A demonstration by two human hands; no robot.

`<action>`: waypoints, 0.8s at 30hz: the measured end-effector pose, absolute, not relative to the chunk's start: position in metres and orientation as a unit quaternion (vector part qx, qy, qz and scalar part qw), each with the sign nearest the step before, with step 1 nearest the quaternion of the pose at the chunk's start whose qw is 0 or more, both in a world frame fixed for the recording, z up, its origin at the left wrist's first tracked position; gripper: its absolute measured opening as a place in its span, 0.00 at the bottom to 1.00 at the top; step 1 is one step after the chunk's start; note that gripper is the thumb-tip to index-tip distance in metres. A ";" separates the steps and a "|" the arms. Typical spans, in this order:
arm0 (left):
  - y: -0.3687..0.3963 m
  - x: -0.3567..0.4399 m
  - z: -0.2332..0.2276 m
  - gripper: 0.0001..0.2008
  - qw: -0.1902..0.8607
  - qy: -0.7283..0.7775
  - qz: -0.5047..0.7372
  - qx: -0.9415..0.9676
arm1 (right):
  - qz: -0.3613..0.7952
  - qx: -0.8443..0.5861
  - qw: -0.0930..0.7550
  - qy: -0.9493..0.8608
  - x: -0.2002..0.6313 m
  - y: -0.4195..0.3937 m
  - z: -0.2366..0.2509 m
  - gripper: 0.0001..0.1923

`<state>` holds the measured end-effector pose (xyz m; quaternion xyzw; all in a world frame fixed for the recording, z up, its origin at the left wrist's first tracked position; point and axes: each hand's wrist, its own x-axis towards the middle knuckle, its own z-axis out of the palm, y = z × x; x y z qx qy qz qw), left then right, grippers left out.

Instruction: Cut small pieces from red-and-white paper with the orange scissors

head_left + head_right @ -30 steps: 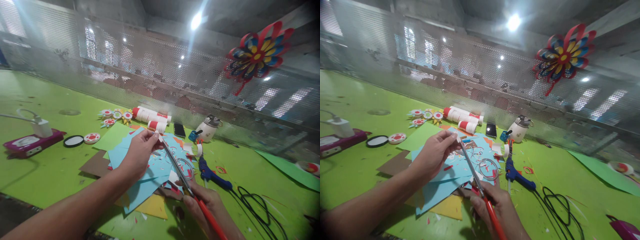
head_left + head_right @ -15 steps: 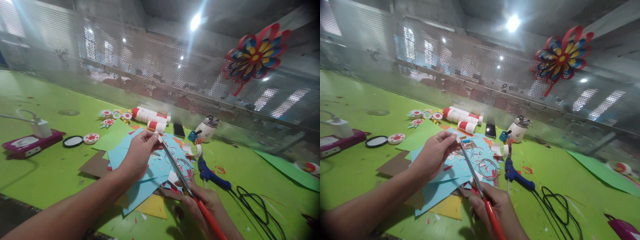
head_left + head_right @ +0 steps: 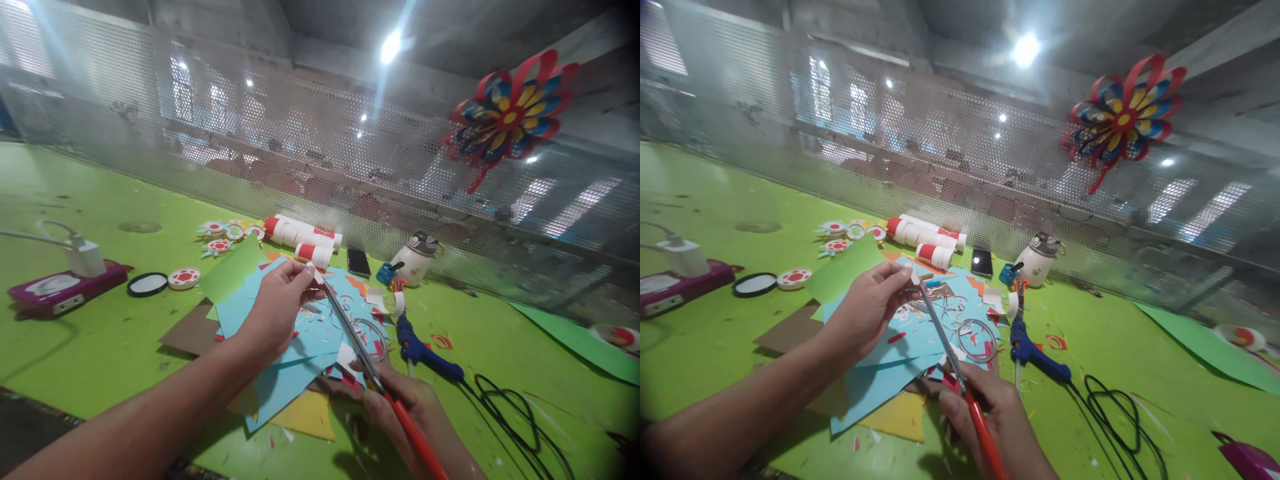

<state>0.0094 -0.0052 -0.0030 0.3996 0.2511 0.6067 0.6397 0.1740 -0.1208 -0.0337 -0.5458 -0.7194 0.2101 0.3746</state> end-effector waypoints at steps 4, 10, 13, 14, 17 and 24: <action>-0.004 0.006 -0.001 0.07 0.640 0.246 0.600 0.413 | 0.228 -0.541 0.357 -0.726 0.176 -0.121 -0.032 0.21; -0.003 0.002 -0.001 0.07 0.626 0.251 0.574 0.464 | 0.273 -0.533 0.338 -0.726 0.179 -0.123 -0.032 0.21; -0.004 0.000 0.000 0.07 0.630 0.256 0.563 0.470 | 0.258 -0.524 0.335 -0.739 0.178 -0.124 -0.029 0.24; -0.005 0.000 0.001 0.07 0.631 0.258 0.562 0.468 | 0.254 -0.524 0.334 -0.742 0.178 -0.124 -0.028 0.25; -0.006 0.000 0.003 0.07 0.633 0.260 0.564 0.461 | 0.262 -0.531 0.326 -0.737 0.176 -0.126 -0.025 0.27; -0.004 -0.001 0.001 0.08 0.629 0.240 0.567 0.475 | 0.301 -0.539 0.341 -0.710 0.175 -0.127 -0.024 0.27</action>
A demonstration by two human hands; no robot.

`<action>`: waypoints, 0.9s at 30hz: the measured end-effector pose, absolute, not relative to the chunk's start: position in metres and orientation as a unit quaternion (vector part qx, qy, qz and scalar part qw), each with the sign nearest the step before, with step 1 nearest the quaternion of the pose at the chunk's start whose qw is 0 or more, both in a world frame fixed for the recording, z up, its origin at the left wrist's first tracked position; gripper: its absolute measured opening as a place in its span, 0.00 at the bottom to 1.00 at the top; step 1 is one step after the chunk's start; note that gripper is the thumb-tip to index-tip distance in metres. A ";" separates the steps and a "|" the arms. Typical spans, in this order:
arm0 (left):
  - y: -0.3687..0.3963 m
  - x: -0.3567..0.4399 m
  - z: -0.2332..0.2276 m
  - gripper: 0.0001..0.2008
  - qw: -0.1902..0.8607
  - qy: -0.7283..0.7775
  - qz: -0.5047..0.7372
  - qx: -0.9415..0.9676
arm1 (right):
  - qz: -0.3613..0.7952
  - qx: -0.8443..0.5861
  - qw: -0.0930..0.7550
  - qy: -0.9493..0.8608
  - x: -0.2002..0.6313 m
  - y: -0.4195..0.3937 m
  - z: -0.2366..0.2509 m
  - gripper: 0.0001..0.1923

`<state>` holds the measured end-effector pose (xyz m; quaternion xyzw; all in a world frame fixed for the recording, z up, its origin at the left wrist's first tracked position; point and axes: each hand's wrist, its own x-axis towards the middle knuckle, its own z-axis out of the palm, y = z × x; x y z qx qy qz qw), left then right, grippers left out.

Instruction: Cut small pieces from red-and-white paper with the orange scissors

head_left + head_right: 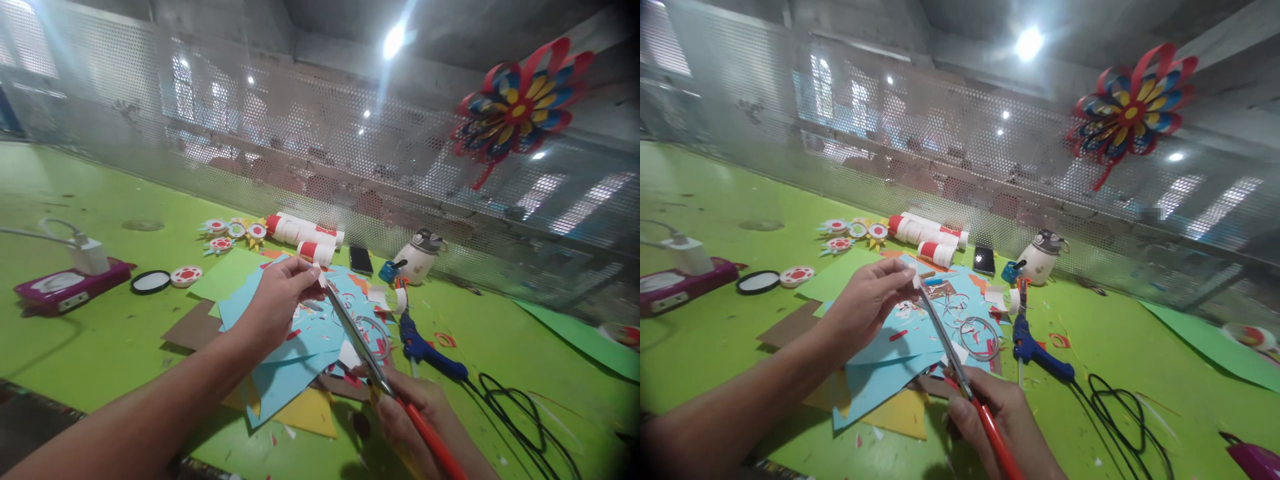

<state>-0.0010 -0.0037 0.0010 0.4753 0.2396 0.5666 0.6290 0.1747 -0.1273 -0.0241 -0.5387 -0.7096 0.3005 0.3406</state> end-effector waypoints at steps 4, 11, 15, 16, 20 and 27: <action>-0.004 -0.001 0.001 0.09 0.629 0.237 0.564 0.480 | 0.292 -0.535 0.350 -0.712 0.175 -0.127 -0.024 0.26; -0.005 -0.001 0.003 0.09 0.633 0.238 0.559 0.480 | 0.277 -0.546 0.336 -0.716 0.175 -0.128 -0.023 0.27; -0.004 -0.001 0.003 0.08 0.630 0.237 0.560 0.483 | 0.273 -0.554 0.318 -0.720 0.178 -0.127 -0.025 0.29; -0.004 -0.001 0.003 0.08 0.627 0.238 0.561 0.485 | 0.272 -0.551 0.316 -0.723 0.179 -0.126 -0.025 0.29; -0.004 -0.002 0.004 0.08 0.619 0.250 0.559 0.491 | 0.274 -0.540 0.319 -0.729 0.181 -0.125 -0.026 0.27; -0.004 -0.001 0.004 0.08 0.607 0.251 0.559 0.506 | 0.274 -0.543 0.317 -0.728 0.182 -0.126 -0.026 0.26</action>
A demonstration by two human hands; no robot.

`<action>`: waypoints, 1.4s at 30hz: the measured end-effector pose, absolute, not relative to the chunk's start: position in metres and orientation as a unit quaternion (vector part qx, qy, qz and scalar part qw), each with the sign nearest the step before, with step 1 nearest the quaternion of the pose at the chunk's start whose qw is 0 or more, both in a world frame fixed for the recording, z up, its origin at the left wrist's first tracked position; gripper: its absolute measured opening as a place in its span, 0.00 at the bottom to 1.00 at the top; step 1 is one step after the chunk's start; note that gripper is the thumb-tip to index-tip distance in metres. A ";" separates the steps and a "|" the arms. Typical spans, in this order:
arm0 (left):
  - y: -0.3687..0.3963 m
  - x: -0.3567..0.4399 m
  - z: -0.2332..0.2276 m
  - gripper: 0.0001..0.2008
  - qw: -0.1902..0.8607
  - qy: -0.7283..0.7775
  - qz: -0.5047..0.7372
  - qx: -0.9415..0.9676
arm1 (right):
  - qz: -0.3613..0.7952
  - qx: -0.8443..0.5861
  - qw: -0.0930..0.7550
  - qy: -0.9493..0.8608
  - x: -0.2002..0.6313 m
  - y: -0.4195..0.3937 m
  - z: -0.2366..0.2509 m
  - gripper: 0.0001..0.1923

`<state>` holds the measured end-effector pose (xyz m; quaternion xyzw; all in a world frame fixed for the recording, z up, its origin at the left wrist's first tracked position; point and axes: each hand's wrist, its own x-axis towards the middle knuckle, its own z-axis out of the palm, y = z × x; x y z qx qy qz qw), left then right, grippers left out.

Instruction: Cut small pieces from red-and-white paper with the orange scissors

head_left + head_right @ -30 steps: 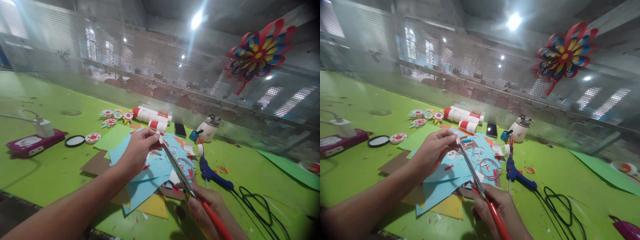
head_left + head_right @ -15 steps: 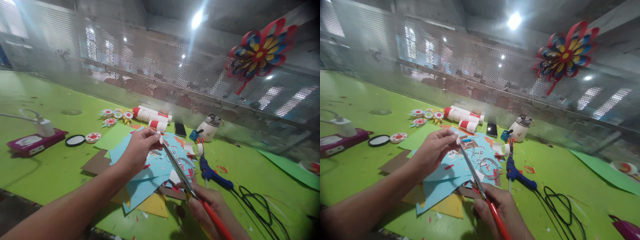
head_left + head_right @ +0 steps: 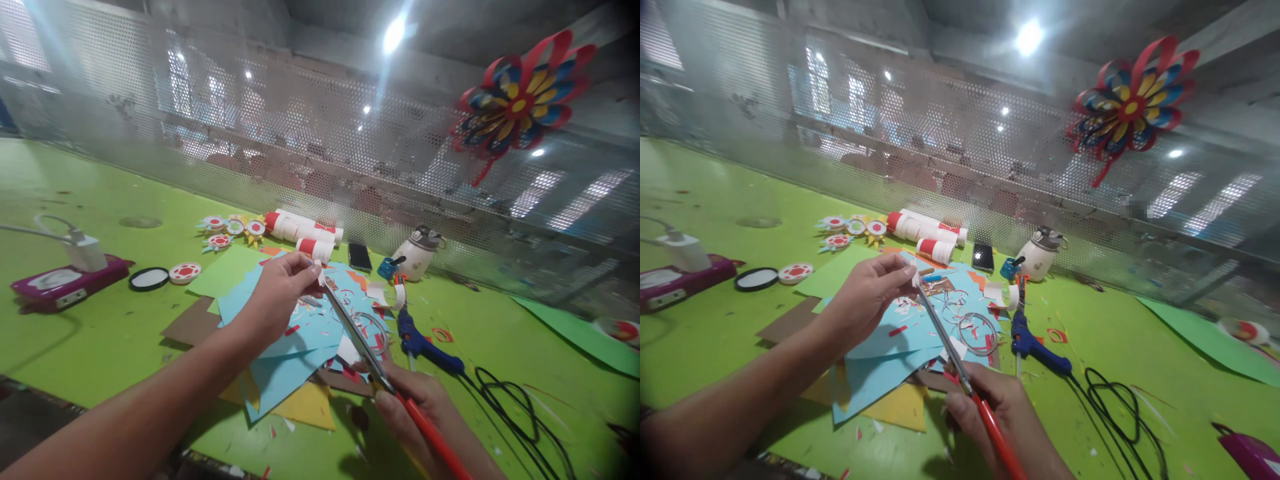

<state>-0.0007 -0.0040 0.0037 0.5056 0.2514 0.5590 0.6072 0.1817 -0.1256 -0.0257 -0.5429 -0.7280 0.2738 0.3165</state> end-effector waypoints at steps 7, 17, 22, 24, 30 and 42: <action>-0.004 0.000 0.003 0.08 0.604 0.251 0.564 0.504 | 0.259 -0.543 0.308 -0.737 0.184 -0.125 -0.028 0.23; -0.002 -0.002 0.003 0.07 0.606 0.249 0.554 0.513 | 0.286 -0.533 0.307 -0.735 0.182 -0.124 -0.025 0.25; -0.004 -0.003 0.005 0.08 0.613 0.244 0.551 0.510 | 0.300 -0.546 0.331 -0.709 0.178 -0.127 -0.023 0.26; -0.004 -0.003 0.005 0.08 0.614 0.245 0.550 0.510 | 0.298 -0.551 0.333 -0.705 0.176 -0.127 -0.022 0.28; -0.004 -0.003 0.005 0.07 0.617 0.241 0.551 0.507 | 0.288 -0.555 0.332 -0.706 0.176 -0.128 -0.022 0.29; -0.003 -0.002 0.004 0.07 0.618 0.241 0.552 0.506 | 0.279 -0.550 0.311 -0.723 0.183 -0.127 -0.027 0.23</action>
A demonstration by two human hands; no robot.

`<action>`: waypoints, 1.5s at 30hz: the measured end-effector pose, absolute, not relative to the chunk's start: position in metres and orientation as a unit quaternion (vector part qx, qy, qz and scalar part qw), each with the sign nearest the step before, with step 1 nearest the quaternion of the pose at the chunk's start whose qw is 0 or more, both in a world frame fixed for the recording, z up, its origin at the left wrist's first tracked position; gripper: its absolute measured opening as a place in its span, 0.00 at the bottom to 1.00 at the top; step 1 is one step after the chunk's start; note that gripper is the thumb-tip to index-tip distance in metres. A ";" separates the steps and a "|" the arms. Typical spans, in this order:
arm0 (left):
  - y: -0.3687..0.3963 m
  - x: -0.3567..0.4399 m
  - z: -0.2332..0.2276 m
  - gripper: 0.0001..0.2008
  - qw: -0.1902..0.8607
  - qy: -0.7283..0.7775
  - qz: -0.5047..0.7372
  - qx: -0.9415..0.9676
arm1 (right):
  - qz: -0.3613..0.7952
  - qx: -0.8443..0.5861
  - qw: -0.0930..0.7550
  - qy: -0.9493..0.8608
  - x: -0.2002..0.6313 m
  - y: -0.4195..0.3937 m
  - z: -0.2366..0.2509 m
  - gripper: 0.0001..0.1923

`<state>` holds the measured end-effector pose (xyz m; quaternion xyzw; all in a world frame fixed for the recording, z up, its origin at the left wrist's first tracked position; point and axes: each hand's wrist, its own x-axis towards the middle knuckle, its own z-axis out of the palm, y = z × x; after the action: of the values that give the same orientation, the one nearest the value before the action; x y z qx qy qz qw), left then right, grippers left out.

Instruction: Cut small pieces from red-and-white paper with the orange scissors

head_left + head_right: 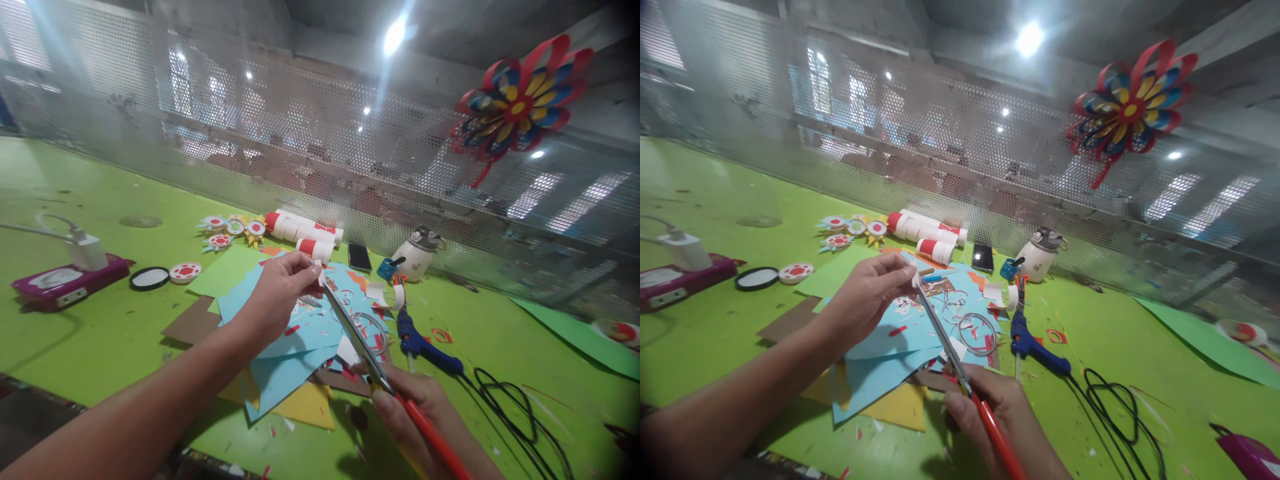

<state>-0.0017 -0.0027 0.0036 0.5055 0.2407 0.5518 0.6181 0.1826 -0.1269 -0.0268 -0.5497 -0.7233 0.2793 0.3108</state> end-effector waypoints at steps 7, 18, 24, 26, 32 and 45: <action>-0.003 -0.002 0.003 0.08 0.618 0.245 0.550 0.504 | 0.272 -0.534 0.320 -0.734 0.184 -0.127 -0.027 0.19; -0.003 0.003 0.002 0.08 0.611 0.271 0.564 0.485 | 0.227 -0.556 0.328 -0.729 0.178 -0.124 -0.029 0.16; 0.004 -0.002 0.001 0.06 0.607 0.278 0.596 0.446 | 0.239 -0.514 0.291 -0.771 0.173 -0.124 -0.023 0.15; 0.004 -0.002 0.002 0.06 0.606 0.279 0.592 0.452 | 0.234 -0.515 0.269 -0.780 0.174 -0.124 -0.024 0.15; 0.000 -0.001 0.004 0.06 0.581 0.292 0.595 0.473 | 0.208 -0.568 0.326 -0.727 0.178 -0.122 -0.028 0.16; -0.001 0.000 0.003 0.08 0.550 0.297 0.588 0.513 | 0.234 -0.561 0.379 -0.698 0.176 -0.121 -0.029 0.14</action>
<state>0.0002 -0.0010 0.0025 0.5126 0.2972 0.5881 0.5504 0.1761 -0.1213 -0.0290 -0.5606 -0.6978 0.2343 0.3793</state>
